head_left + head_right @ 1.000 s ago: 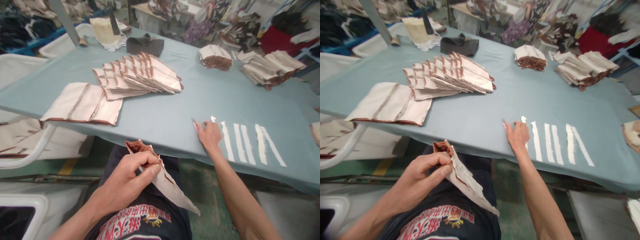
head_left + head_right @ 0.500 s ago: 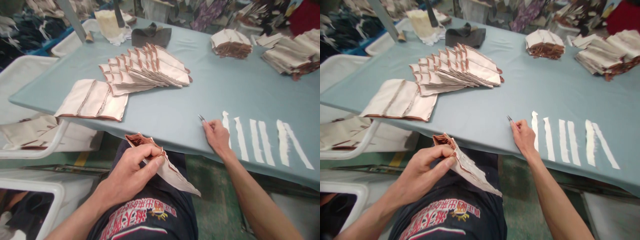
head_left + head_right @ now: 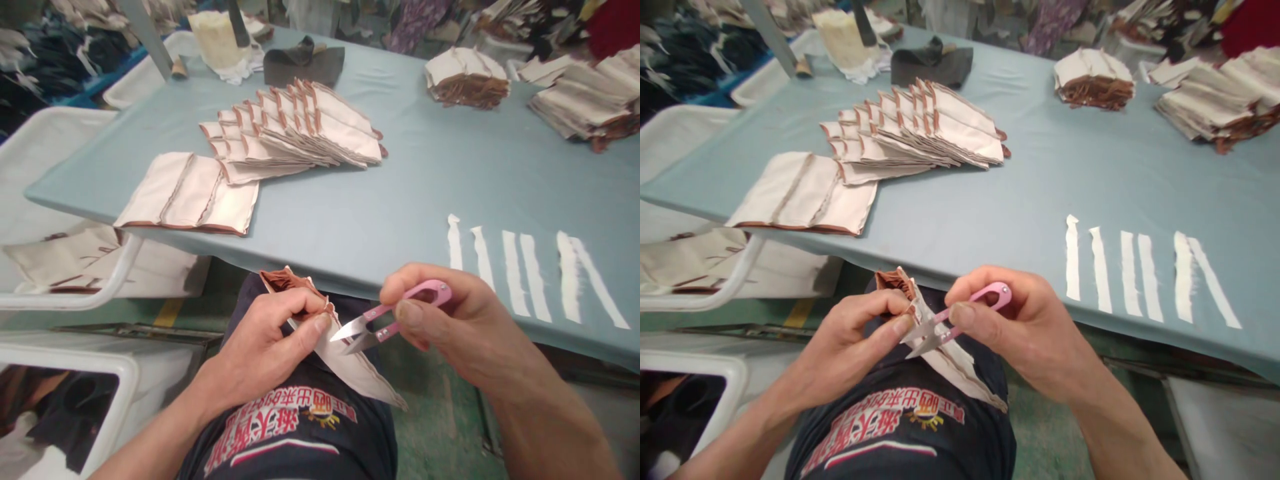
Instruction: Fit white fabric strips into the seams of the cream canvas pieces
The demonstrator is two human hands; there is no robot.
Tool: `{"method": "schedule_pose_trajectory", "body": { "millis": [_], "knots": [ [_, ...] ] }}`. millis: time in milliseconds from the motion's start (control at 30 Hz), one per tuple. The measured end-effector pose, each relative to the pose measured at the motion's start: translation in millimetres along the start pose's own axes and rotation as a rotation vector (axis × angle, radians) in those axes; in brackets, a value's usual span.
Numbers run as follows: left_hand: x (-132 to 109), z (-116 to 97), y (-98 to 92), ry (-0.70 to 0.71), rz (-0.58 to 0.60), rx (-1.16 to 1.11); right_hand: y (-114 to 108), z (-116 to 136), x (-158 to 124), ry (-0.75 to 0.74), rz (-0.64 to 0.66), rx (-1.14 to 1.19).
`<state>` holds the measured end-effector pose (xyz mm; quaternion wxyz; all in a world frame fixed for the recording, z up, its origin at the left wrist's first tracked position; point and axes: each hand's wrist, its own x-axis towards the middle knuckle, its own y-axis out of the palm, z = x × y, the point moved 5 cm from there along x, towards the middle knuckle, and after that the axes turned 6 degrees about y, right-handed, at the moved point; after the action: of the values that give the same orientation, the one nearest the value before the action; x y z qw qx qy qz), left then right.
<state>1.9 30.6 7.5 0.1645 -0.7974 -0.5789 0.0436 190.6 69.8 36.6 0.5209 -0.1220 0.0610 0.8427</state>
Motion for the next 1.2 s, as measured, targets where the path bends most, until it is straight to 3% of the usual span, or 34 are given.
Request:
{"method": "schedule_pose_trajectory", "body": {
  "millis": [167,333,500,733,1200],
  "knots": [
    [-7.6,-5.6,2.9,0.033,0.011,0.041,17.5,-4.2,7.5,0.007,-0.090,0.041],
    [-9.0,-8.9,4.8,0.091,0.004,0.084,31.2,-5.5,10.5,-0.171,-0.139,-0.107],
    [-10.8,-5.4,4.2,0.098,0.020,0.074,19.1,4.5,-3.0,-0.419,-0.485,-0.235],
    [-12.6,-4.6,4.3,0.078,0.066,0.049,31.2,17.9,-0.7,-0.451,-0.332,-0.451],
    [-16.4,-0.5,7.4,0.029,0.061,0.025,32.6,16.9,1.3,-0.463,-0.336,-0.520]
  ]
}}
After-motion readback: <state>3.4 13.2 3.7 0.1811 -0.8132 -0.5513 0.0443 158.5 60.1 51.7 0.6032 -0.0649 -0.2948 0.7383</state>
